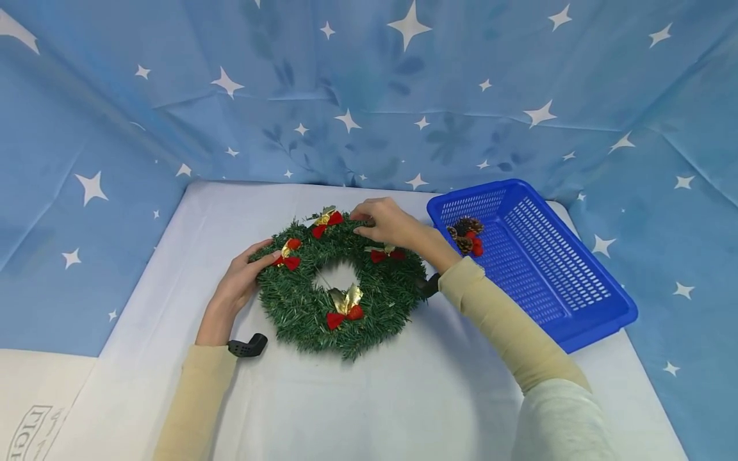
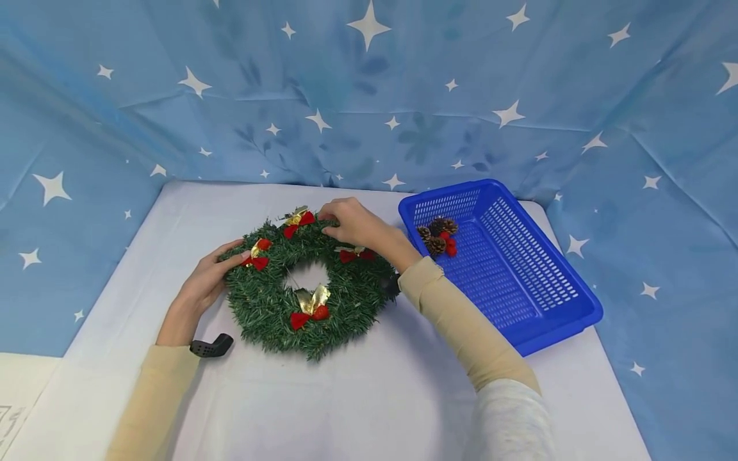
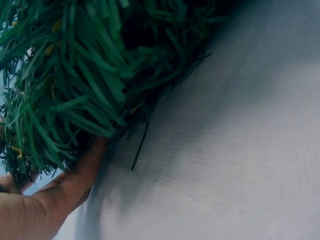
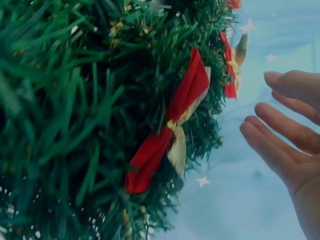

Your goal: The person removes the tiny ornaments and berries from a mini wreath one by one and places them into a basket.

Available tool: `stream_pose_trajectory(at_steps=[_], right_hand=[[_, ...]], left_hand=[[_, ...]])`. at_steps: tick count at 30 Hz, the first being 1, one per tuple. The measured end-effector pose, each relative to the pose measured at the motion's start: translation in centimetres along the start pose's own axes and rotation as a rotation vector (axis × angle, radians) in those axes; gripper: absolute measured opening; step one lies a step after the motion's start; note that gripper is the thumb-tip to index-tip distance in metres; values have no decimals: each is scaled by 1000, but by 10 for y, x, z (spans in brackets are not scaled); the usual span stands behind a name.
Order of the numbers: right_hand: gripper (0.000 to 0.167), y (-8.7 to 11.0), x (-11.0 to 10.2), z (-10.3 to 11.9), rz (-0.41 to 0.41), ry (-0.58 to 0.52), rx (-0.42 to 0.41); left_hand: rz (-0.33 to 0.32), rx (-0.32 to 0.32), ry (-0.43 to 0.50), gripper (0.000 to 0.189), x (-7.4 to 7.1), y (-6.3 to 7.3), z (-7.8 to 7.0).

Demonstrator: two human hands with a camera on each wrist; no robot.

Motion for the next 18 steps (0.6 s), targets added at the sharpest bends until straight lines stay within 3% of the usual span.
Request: stream_pose_trajectory(at_steps=[18], right_hand=[[29,-32,12,28,103,-56,-43]], left_hand=[[-1,-6,-4,68,1,1,-4]])
Point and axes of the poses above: each hand's wrist, its own y-axis away from the middle knuckle, its own x-axis out of the palm, z = x × y, the point moved 2 cm from there along -y, towards the middle knuckle, and after that the axes turned 12 degrees about y, right-handed, at the moved point
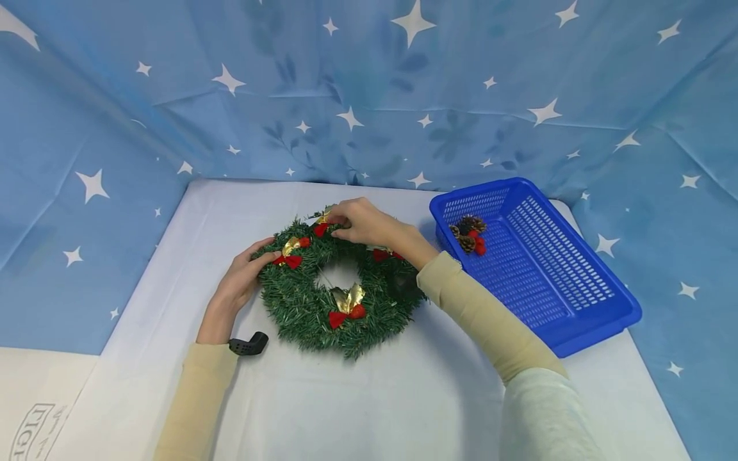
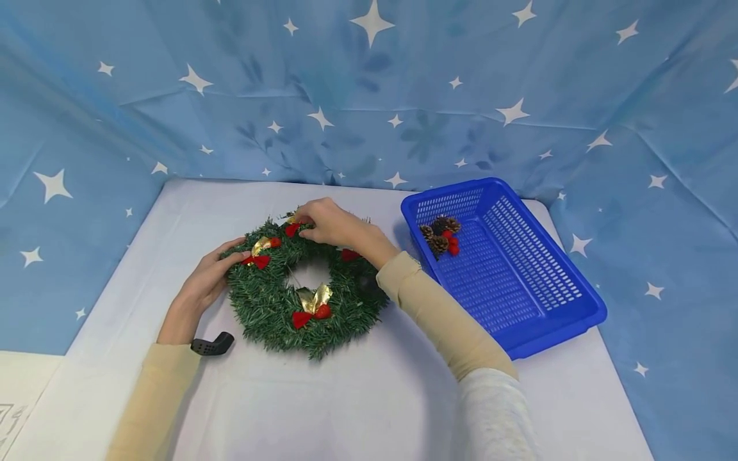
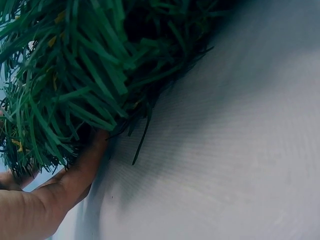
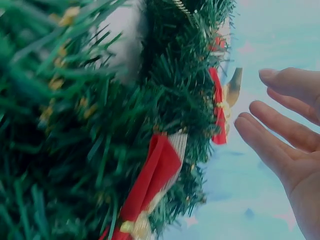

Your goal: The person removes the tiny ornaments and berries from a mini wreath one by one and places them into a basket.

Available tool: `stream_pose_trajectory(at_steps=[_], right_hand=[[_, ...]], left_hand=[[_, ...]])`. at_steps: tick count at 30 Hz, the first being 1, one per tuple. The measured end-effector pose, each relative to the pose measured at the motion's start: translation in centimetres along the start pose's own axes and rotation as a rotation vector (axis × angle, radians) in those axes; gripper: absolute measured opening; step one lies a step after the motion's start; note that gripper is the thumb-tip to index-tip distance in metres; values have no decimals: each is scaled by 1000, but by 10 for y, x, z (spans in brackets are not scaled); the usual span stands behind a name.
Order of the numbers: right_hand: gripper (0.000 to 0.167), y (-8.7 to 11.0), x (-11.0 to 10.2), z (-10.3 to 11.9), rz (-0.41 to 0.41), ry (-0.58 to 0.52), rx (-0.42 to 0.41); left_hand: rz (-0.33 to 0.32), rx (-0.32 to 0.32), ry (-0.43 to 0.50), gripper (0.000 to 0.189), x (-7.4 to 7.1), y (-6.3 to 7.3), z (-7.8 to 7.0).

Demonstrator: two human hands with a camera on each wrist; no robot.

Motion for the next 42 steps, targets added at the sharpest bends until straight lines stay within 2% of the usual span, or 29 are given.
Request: stream_pose_trajectory(at_steps=[8,21,34,42], right_hand=[[30,-16,6,8,51,11,0],[28,-35,25,6,109,-2,-29],[25,-44,36,9,135,-15,-63],[24,-47,43,11,135,39,-80]], left_hand=[[8,6,3,69,-2,-1,1],[1,2,17,69,-2,-3,2],[-1,0,33,67,0,-2,0],[-11,-3,39,68,0,-2,1]])
Point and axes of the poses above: each hand's wrist, its own y-axis away from the middle knuckle, its own x-axis out of the palm, z = x × y, the point moved 2 cm from there along -y, towards the middle knuckle, and after that the axes turned 12 degrees about y, right-handed, at the moved point
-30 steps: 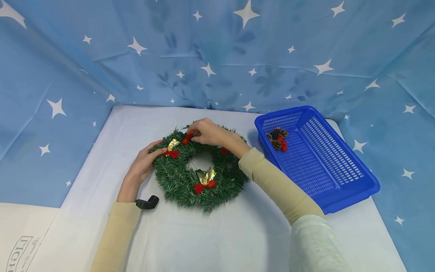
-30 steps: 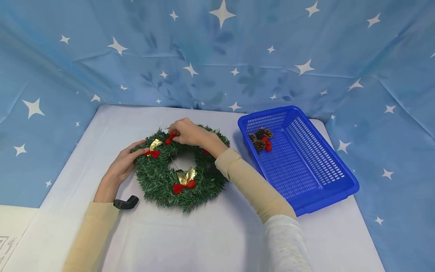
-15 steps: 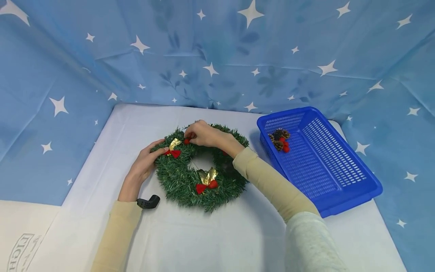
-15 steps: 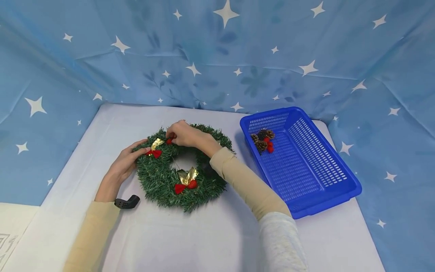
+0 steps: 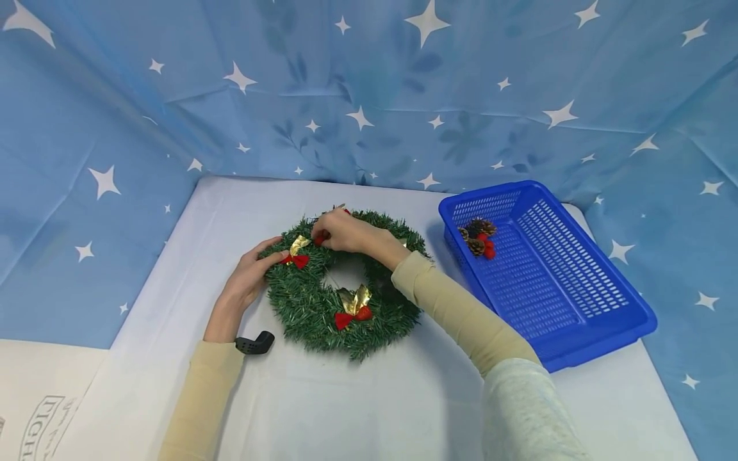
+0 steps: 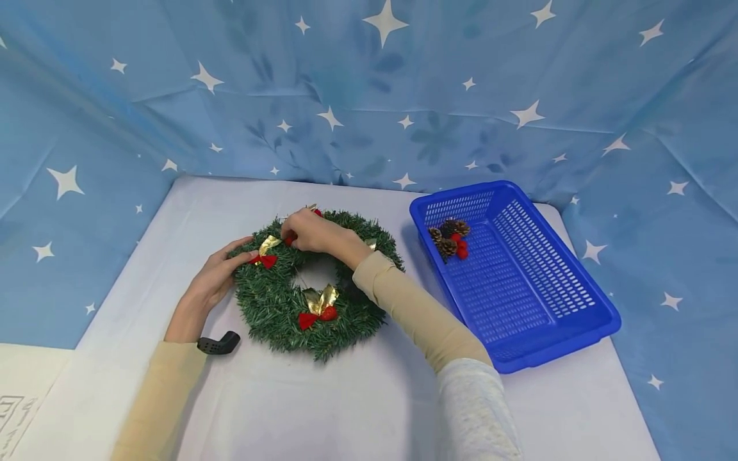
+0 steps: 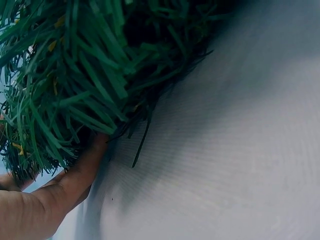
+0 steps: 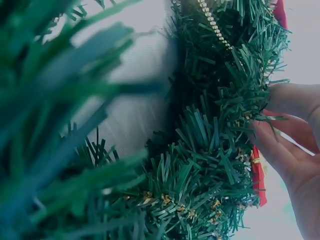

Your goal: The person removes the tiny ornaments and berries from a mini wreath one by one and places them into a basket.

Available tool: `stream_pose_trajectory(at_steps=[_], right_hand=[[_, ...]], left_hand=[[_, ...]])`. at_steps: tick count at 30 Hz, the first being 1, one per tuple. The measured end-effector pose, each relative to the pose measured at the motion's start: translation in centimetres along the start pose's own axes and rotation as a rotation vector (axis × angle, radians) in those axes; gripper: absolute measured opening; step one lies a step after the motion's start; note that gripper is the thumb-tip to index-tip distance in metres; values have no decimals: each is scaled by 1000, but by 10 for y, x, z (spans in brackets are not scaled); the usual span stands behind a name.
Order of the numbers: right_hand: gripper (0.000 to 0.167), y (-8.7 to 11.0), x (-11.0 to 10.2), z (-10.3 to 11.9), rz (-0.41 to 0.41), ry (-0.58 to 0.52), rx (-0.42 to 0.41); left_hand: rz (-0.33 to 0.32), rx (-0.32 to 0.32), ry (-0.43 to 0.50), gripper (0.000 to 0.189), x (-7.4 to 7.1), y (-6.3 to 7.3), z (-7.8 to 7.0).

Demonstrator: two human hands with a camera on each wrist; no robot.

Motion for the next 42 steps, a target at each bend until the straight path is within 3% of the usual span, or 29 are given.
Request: stream_pose_trajectory(at_steps=[15,42], right_hand=[[25,0,-4,3,26,35,23],[21,29,-21,-1,-109,81,-20]], left_hand=[[11,7,-22,67,-1,2,-1],[12,13,-30,67,-2,0,2]])
Point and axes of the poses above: each hand's wrist, its own y-axis away from the middle knuckle, its own x-axis out of the palm, z = x × y, the point moved 2 cm from there along -y, towards the middle knuckle, and after that the axes turned 12 degrees about y, right-handed, at the moved point
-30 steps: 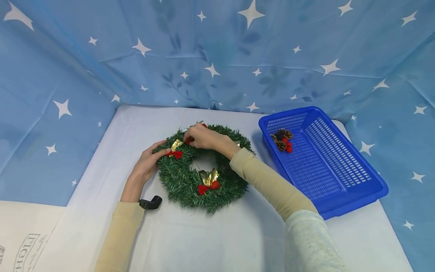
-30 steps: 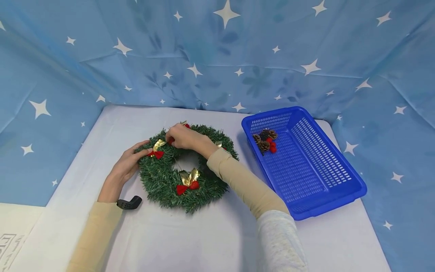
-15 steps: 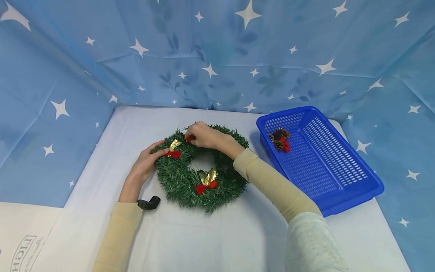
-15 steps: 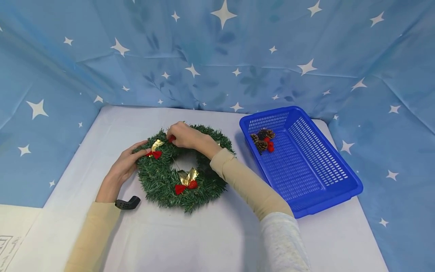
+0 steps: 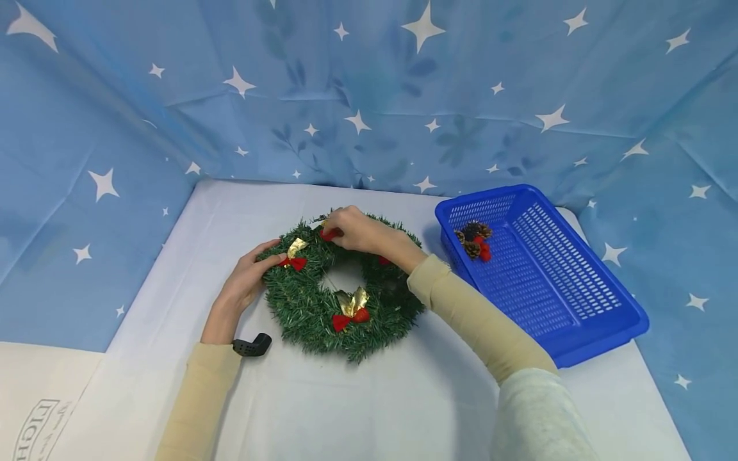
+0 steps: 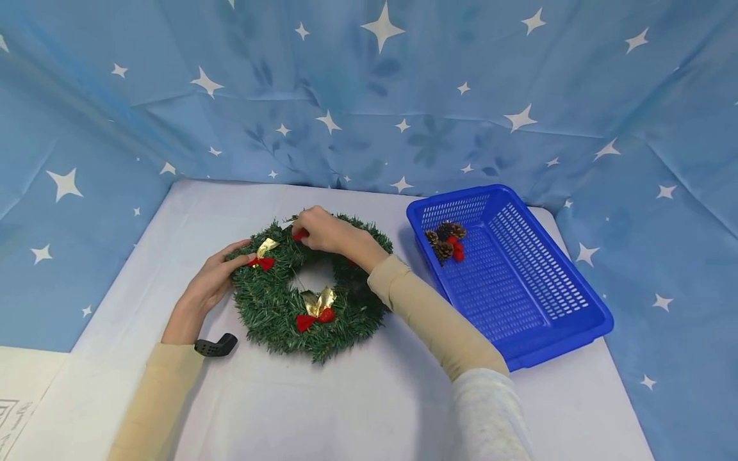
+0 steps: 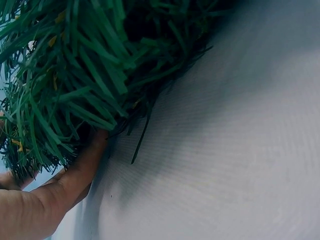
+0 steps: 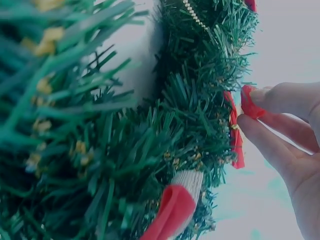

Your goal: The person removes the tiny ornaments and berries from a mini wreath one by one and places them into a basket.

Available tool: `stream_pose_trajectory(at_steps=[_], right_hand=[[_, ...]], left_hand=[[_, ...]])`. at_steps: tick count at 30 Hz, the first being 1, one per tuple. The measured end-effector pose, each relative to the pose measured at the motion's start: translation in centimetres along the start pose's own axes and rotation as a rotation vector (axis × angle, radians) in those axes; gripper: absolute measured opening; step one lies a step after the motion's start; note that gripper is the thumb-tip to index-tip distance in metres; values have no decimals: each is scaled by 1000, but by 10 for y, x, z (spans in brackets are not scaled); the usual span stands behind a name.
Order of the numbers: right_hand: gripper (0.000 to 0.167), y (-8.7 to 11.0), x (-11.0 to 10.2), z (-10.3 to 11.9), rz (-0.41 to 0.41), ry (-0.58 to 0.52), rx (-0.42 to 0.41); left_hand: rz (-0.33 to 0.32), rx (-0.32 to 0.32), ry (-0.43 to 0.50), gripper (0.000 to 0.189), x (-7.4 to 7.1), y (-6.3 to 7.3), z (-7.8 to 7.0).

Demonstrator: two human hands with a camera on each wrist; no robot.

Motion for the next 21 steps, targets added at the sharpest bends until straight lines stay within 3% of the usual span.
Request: stream_pose_trajectory(at_steps=[21], right_hand=[[17,41,-14,-23,-43,18,38]], left_hand=[[3,2,1,68,1,0,5]])
Point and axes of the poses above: each hand's wrist, its own y-axis away from the middle knuckle, its own x-axis out of the palm, z = x × y, the point moved 2 cm from there along -y, towards the middle knuckle, and after that the axes turned 12 degrees about y, right-handed, at the moved point
